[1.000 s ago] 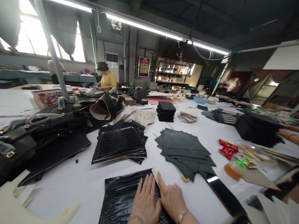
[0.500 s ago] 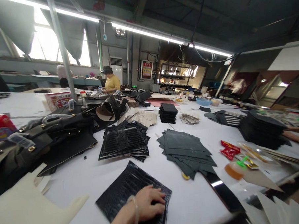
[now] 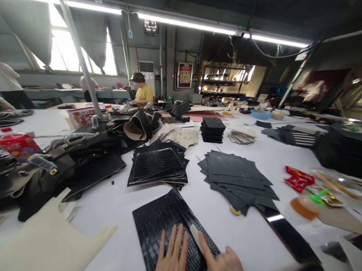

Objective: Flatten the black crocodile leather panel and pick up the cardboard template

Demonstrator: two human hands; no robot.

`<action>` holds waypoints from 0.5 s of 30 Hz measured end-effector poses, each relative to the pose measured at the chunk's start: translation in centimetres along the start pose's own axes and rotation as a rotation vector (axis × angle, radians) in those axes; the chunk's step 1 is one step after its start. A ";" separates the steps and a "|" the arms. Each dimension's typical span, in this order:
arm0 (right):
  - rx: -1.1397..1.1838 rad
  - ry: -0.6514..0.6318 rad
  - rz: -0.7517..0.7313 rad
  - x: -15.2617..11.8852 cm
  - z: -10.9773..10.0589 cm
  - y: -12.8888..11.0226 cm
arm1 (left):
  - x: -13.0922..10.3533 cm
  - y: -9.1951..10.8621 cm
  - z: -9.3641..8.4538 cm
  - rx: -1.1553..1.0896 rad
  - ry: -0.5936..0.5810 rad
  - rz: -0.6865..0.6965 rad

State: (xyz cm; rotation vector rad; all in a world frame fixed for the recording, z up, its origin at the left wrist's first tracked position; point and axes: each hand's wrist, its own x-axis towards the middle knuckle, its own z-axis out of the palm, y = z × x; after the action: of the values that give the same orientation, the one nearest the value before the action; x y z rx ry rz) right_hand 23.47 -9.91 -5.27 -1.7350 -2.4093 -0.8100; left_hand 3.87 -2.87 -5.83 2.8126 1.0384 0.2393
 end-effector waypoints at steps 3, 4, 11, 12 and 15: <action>0.043 -0.082 -0.005 2.5 -0.5 0.0 | 0.2 -0.1 0.6 0.017 0.010 -0.008; 0.072 -0.115 -0.005 3.6 -0.7 0.1 | 0.3 -0.1 0.8 0.024 0.015 0.002; 0.184 -0.193 0.074 9.9 -0.5 0.1 | 0.4 -0.3 1.8 0.404 0.430 0.073; 0.180 -0.193 0.062 9.3 -0.2 0.2 | 0.4 -0.3 1.7 0.460 0.523 0.095; 0.202 -0.194 0.073 5.1 0.5 0.6 | 1.0 -0.2 2.2 0.524 0.755 0.087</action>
State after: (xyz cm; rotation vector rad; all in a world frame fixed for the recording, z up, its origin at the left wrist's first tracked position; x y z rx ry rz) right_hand 22.32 -5.19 -3.68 -1.8844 -2.4269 -0.3905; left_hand 4.97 -2.24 -7.93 3.3083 1.2377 1.2910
